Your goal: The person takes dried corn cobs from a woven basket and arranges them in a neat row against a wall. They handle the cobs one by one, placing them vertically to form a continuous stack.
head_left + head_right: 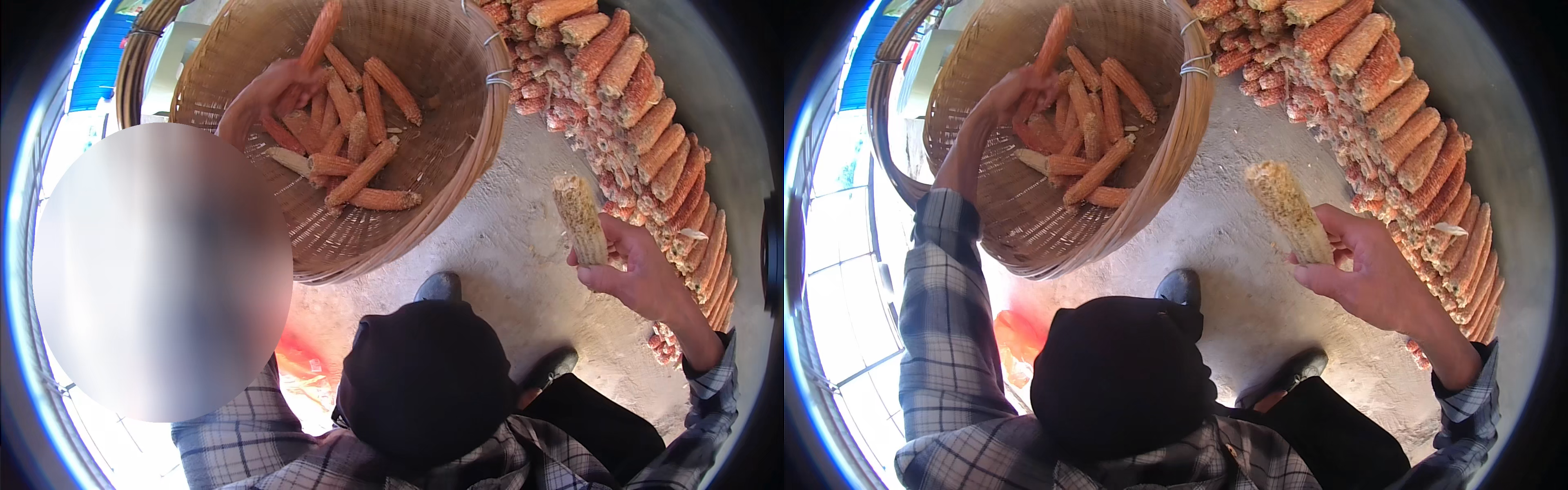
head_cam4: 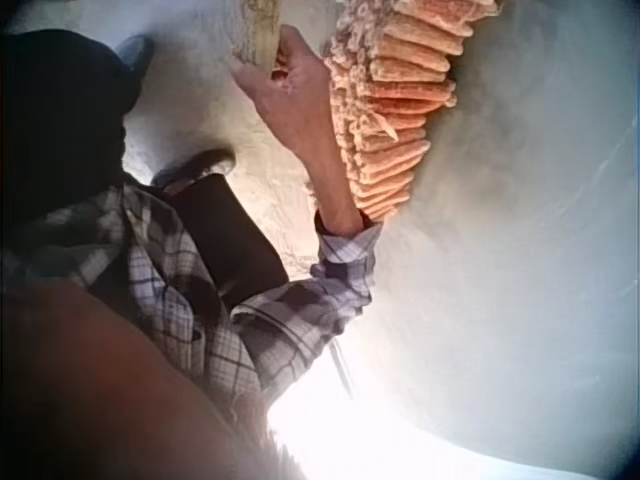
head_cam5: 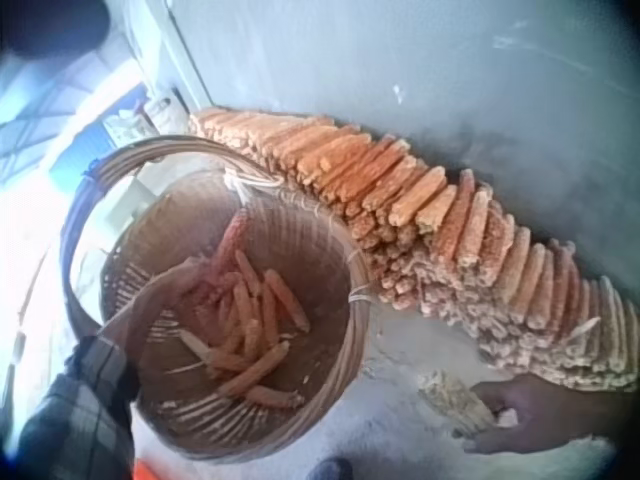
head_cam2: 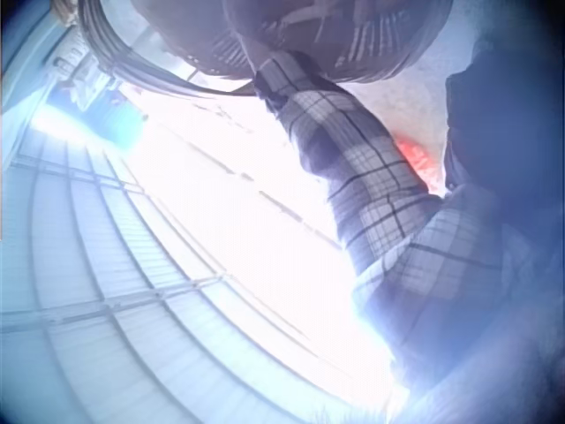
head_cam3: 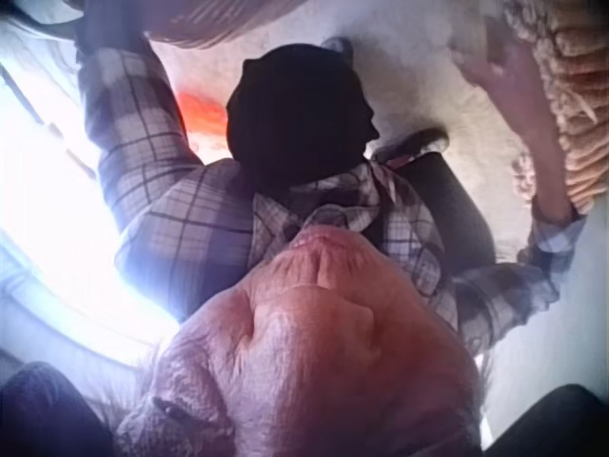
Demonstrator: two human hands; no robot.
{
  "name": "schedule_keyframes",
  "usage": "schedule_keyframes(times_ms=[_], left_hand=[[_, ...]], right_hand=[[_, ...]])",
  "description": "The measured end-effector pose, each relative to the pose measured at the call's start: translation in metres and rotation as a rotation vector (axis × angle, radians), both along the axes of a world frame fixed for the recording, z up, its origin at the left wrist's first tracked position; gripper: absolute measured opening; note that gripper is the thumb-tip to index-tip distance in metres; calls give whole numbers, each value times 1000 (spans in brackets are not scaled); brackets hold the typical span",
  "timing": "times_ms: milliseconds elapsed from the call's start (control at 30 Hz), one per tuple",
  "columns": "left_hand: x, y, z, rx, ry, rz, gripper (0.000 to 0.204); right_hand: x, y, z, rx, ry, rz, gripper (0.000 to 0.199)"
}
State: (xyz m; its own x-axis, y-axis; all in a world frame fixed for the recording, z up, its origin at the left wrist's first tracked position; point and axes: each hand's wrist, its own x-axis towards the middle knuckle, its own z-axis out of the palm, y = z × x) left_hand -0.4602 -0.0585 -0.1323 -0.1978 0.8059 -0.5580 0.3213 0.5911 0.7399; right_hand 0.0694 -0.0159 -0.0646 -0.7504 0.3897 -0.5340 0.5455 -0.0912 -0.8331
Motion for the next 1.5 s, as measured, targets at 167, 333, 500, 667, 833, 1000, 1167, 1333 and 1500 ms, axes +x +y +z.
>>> schedule_keyframes(times_ms=[167, 333, 500, 667, 833, 1000, 1167, 1333, 1500], left_hand=[[100, 13, 87, 282, -240, 6, 29], [214, -19, 114, 419, -658, 2, 30], [315, -19, 110, 413, -785, -210, 26], [386, -1, 69, 348, -837, 49, 37], [413, -12, 31, 172, -1103, -138, 46], [417, -23, 30, 69, -1019, -135, 47], [421, -21, 36, 21, -926, -346, 54], [419, -27, 29, 4, -1015, -417, 62], [412, -28, 20, -26, -1169, -400, 80]], right_hand=[[39, -6, 4, -173, 64, -199, 42], [53, -5, 6, -144, 59, -339, 52], [60, -1, 15, -112, 52, -362, 54], [52, -9, 23, -109, 172, -388, 51], [64, -22, 1, 282, -165, -187, 34], [75, -7, 40, 669, -213, -92, 12], [84, -3, 25, 1281, 18, 107, 40], [87, -8, 19, 1283, -6, 258, 40], [90, -1, 18, 1306, -9, 223, 34]])
